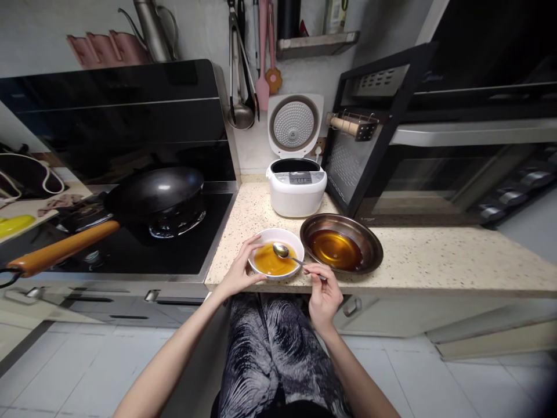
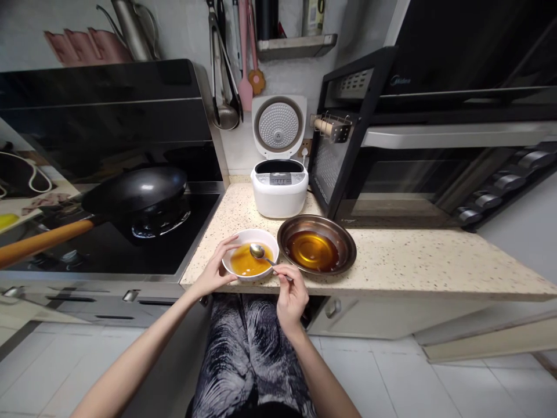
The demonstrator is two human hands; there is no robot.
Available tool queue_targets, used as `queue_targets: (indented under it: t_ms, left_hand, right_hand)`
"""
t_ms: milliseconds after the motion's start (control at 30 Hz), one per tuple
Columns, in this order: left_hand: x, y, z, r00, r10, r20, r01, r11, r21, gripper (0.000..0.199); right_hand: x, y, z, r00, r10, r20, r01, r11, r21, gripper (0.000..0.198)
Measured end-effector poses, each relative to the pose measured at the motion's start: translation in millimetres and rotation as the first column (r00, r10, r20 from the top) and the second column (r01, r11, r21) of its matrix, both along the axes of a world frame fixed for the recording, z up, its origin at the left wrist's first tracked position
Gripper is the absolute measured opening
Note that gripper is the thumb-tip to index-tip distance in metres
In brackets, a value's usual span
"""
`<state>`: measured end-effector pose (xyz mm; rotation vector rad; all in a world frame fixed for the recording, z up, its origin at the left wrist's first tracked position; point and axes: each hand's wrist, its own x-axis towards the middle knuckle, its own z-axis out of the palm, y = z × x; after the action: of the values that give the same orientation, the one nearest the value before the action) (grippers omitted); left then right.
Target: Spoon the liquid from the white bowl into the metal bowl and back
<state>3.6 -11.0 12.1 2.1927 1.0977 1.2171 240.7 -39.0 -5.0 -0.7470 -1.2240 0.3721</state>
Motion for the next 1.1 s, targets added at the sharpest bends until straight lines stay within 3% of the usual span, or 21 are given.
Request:
queue_targets:
  t_ms: [367, 700, 933, 1100]
  left_hand:
    - [-3.0, 1.1, -3.2, 1.0, 0.01, -0.016, -0.01, 1.0, -0.01, 0.077]
    - [-2.3, 1.4, -3.0, 1.0, 0.01, -0.014, -0.01, 1.0, 0.017, 0.076]
    - [-2.8, 1.7, -3.7, 1.0, 0.007, -0.018, -0.007, 1.0, 0.018, 0.075]
    - [-2.5, 0.7, -2.1, 1.0, 0.007, -0.017, -0.006, 1.0, 0.007, 0.076]
  right_hand:
    - [9.0, -0.6, 14.3, 0.999, -0.029, -0.043, 0.03, 0.999, 0.03, 0.013]
    - [31.6, 5.8, 30.4, 0.984, -0.148, -0.096, 0.152, 0.987, 0.042, 0.012]
    - [48.7, 12.7, 17.1, 0.974, -0.219, -0.055, 0.22, 0.975, 0.015, 0.013]
    - [57.1, 14.3, 5.5, 0.958, -0.261, 0.114, 0.253, 0.964, 0.087, 0.013]
